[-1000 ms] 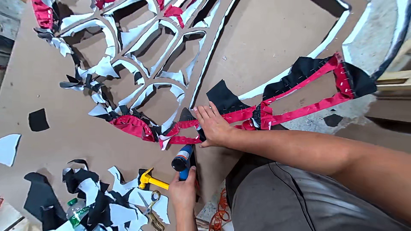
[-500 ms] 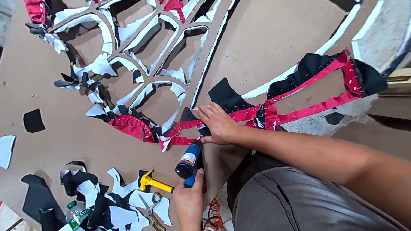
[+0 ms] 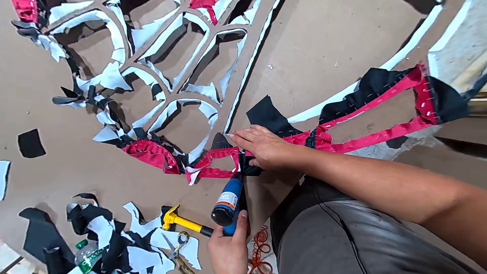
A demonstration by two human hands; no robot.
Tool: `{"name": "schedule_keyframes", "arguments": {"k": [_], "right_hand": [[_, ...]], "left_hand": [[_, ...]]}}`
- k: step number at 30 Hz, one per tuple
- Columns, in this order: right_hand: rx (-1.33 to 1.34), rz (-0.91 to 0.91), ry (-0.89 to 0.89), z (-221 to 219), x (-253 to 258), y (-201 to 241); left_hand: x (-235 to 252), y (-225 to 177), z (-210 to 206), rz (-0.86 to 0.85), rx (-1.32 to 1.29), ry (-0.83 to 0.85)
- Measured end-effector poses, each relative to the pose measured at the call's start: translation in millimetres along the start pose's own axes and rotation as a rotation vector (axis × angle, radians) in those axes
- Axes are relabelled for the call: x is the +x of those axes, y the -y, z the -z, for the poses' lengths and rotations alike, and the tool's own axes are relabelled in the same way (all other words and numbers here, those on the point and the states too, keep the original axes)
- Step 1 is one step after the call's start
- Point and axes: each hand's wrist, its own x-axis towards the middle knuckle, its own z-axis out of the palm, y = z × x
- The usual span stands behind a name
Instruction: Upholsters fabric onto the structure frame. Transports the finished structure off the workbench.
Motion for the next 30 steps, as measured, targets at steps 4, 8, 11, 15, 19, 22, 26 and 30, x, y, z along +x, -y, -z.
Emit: {"name": "schedule_keyframes", "arguments": {"k": [4,8,11,15,19,22,26,30], "right_hand": [[-0.033,0.351,-0.146,-18,-20,-18],[-0.106,0.511,-0.136,-24,-41,-27],[-0.101,0.538,-0.157,-25,-46,-29],[-0.062,0.529,-0.182,-26,-45,-31],[0.114,0.341,-0.315,-27,-37,-17],[0.027,0.042,-0.272,-9,-19,18],[0.015,-0.351,0.313,29,21,58],[-0.022,-0.492,0.471,36,40,82]], "left_hand": [[11,-4,-8,0.037,-0.024,-0.046],[13,0,-8,0.046,-0.031,-0.040],[12,-5,-13,0.048,-0.014,-0.034],[18,-12,-22,0.035,0.061,-0.016],[7,-10,-18,0.070,0.005,-0.056],[-1,1,-14,0.092,-0.003,-0.202],[16,31,-3,0.048,0.189,-0.293],[43,69,3,-0.090,0.314,-0.240]]}}
